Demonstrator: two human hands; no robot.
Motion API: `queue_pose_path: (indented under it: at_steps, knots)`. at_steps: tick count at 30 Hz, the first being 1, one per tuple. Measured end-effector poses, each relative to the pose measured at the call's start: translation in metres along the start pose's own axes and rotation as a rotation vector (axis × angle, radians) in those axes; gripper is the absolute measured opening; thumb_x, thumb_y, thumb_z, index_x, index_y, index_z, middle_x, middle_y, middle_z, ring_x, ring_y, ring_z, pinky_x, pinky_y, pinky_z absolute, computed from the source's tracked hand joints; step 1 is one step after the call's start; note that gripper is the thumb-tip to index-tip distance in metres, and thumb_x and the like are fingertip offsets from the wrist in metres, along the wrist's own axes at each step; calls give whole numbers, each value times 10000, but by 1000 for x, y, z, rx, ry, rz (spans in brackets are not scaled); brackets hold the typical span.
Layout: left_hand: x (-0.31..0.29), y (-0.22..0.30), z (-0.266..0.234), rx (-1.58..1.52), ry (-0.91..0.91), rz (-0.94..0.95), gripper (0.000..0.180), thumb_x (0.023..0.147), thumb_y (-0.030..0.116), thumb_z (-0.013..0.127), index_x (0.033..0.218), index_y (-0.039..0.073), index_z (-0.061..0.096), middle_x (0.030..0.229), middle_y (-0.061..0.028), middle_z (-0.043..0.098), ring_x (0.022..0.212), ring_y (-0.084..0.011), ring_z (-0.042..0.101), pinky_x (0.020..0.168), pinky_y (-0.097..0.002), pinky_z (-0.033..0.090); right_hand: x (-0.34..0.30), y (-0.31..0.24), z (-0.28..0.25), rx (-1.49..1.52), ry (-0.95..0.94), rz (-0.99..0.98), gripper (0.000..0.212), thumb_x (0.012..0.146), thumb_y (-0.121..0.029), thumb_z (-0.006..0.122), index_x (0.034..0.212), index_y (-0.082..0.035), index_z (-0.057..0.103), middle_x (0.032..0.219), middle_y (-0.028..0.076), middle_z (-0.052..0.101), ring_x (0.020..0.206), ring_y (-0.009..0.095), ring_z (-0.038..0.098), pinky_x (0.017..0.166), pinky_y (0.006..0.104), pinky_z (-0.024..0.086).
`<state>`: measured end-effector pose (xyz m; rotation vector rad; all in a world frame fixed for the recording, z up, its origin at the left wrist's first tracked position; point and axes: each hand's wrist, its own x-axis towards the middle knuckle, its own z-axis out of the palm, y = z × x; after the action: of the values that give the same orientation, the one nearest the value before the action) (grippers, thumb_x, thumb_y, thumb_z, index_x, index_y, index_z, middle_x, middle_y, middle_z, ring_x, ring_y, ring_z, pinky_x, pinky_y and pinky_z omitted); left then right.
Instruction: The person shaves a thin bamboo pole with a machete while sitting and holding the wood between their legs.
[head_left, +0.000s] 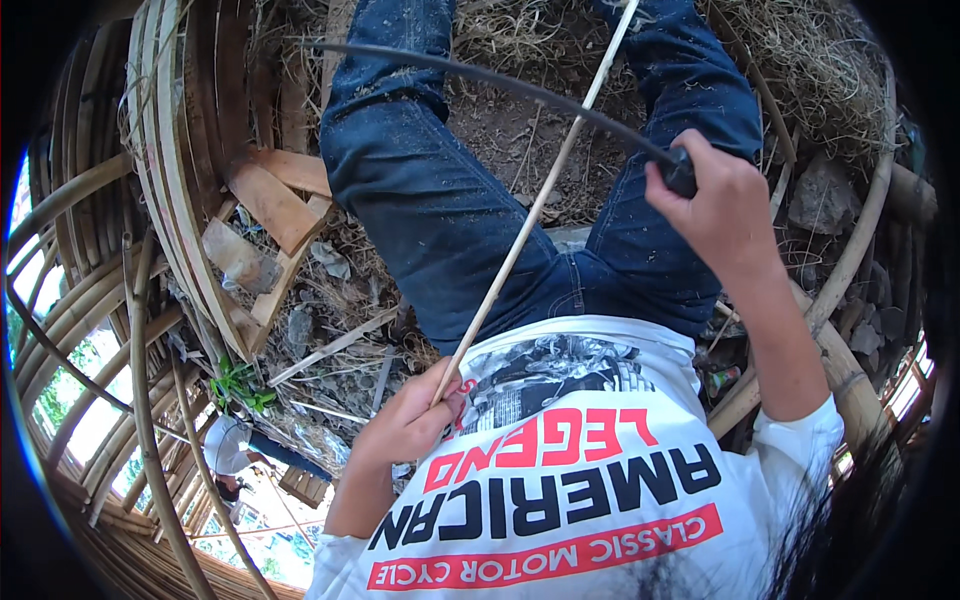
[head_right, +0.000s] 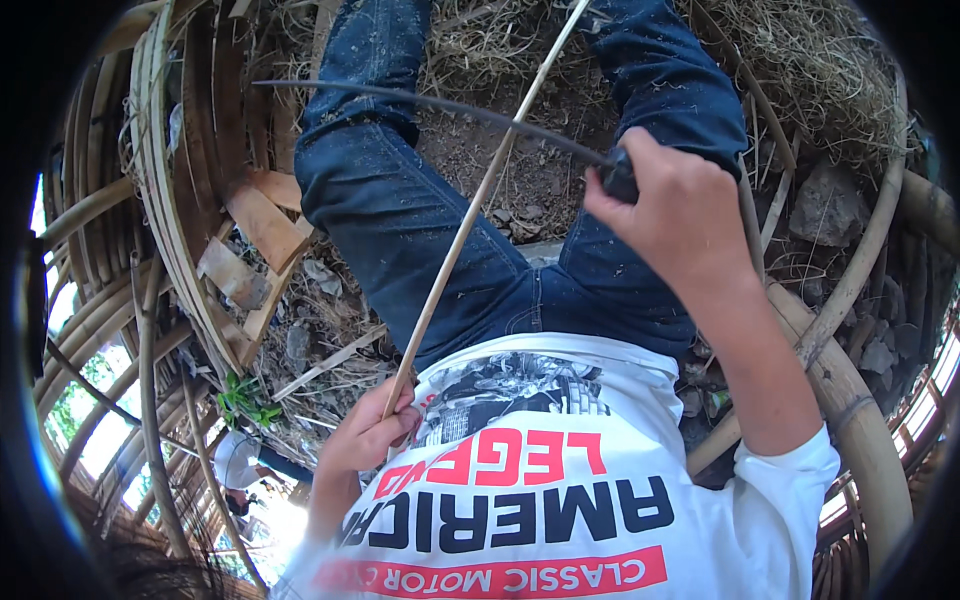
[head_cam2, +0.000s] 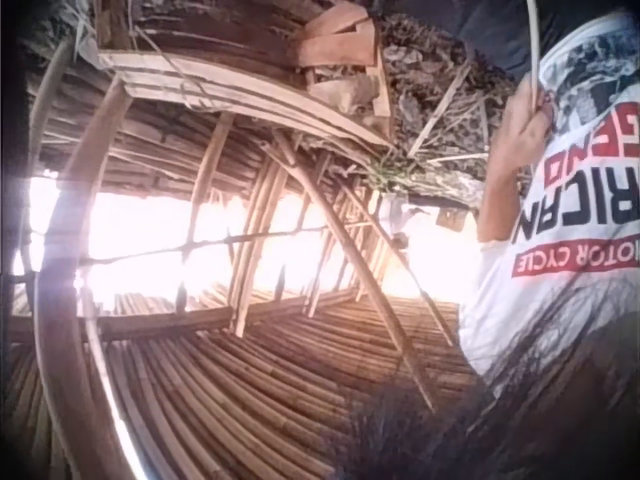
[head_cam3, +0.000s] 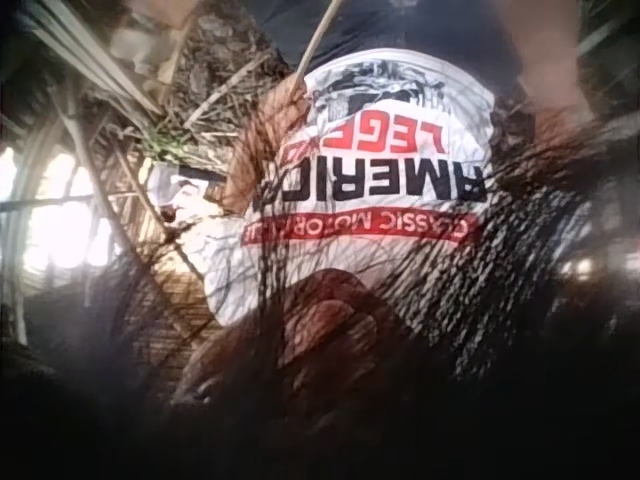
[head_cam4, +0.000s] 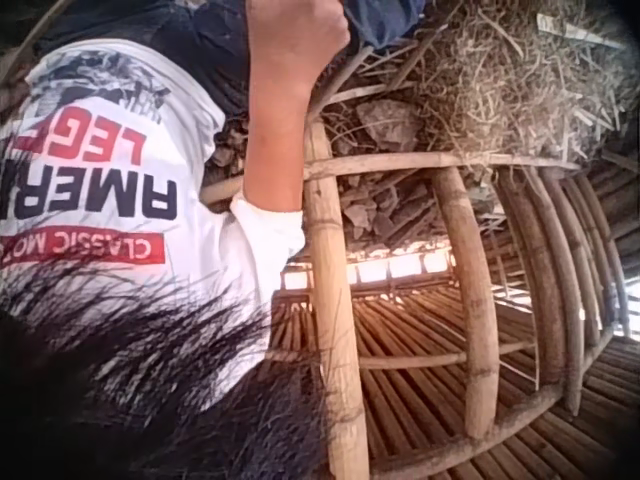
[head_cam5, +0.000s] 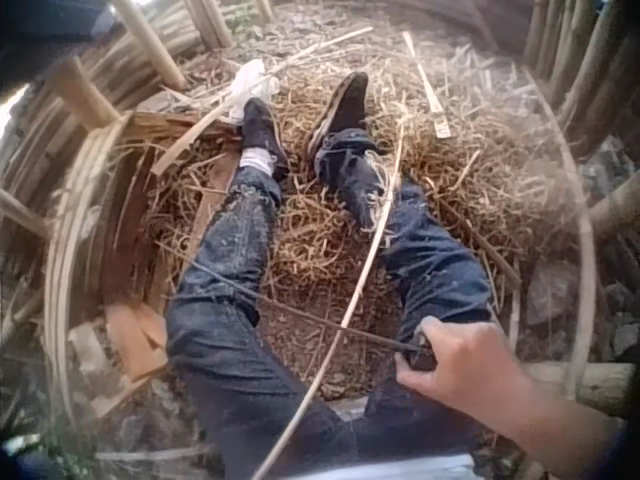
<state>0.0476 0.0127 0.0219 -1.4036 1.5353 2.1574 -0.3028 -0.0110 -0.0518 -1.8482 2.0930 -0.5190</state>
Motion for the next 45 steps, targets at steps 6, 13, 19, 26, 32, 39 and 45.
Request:
queue_pose_path:
  at_steps: [6,13,19,26,32,39,45]
  knots:
    - [3,7,0,-146,-31,-168,108,839,-18,481,929,32,448,775,-38,466,705,-135,450,639,-298,400,-3,6,4,-30,32,56,275,780,-280,738,807,-44,600,636,147,630,589,332,644,528,409,513]
    - [3,6,3,-112,-16,-75,73,905,45,515,949,32,459,758,-34,485,690,-127,480,624,-301,416,-1,-8,-10,116,38,20,260,753,-208,777,790,-36,585,644,147,612,605,330,639,533,405,486]
    - [14,18,9,26,98,-84,273,978,263,559,973,5,468,620,-122,530,549,-212,535,537,-376,418,-33,-30,5,348,-165,174,339,766,-213,803,910,-1,581,700,176,632,651,367,656,568,393,495]
    - [18,21,13,56,153,-18,285,986,269,544,924,0,473,631,-154,531,565,-218,538,548,-374,410,-64,-64,-8,558,-399,135,438,788,-321,797,966,19,587,650,157,616,613,318,678,545,375,501]
    - [12,12,16,-42,189,6,279,1023,253,484,896,4,472,598,-93,451,544,-147,424,516,-339,363,-43,-26,-16,388,-344,277,287,834,-252,739,875,12,633,582,116,598,498,224,612,483,332,445]
    - [21,21,17,-103,195,19,293,1053,221,396,864,5,458,588,-88,397,539,-148,372,513,-338,341,-55,-34,-9,543,-263,393,341,834,-269,770,853,36,620,542,67,561,483,102,494,471,282,394]
    - [20,18,20,2,321,74,291,1047,201,392,845,2,455,583,-111,408,519,-174,392,507,-349,346,-82,-73,-12,484,-402,60,386,761,-335,816,851,-10,628,626,148,628,537,287,651,501,371,491]
